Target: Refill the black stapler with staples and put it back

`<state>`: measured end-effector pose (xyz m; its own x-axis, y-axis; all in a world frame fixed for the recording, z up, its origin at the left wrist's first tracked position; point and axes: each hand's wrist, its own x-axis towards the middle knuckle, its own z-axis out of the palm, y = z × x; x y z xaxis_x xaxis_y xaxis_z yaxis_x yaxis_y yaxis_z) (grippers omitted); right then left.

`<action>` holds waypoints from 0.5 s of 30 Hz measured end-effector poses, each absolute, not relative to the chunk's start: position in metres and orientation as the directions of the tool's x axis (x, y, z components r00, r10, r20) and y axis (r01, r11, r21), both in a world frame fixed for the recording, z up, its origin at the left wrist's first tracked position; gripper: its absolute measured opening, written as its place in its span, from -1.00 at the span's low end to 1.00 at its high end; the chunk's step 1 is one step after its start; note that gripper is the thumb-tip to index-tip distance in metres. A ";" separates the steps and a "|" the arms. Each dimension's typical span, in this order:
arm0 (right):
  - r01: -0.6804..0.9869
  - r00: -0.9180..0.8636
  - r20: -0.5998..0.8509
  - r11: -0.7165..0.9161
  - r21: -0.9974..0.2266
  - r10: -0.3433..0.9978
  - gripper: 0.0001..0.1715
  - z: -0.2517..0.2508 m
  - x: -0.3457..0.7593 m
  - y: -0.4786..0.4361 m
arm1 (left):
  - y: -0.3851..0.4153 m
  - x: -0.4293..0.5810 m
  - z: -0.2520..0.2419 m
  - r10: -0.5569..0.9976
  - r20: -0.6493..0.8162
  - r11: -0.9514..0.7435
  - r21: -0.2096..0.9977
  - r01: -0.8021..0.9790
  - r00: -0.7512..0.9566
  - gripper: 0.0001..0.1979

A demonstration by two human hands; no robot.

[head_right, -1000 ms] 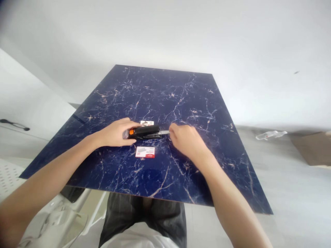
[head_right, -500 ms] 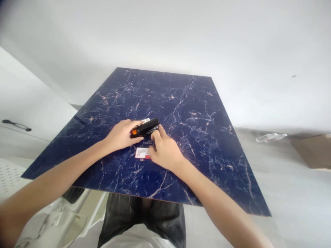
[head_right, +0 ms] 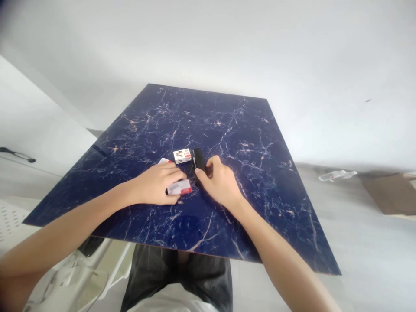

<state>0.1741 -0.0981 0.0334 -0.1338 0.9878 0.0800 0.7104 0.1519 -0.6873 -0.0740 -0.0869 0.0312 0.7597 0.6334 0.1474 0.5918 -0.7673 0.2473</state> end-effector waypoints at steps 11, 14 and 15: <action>0.636 -0.171 0.020 0.126 -0.762 0.985 -0.62 0.032 0.168 -0.106 | -0.087 -0.075 0.041 0.758 0.157 -0.650 0.275 0.709 0.633 -0.74; 0.639 -0.169 0.011 0.118 -0.760 0.986 -0.59 0.032 0.170 -0.105 | -0.067 -0.106 0.053 0.714 0.099 -0.689 0.276 0.670 0.693 -0.78; 0.638 -0.169 0.009 0.117 -0.761 0.986 -0.58 0.032 0.170 -0.105 | -0.061 -0.116 0.055 0.713 0.065 -0.682 0.295 0.669 0.698 -0.71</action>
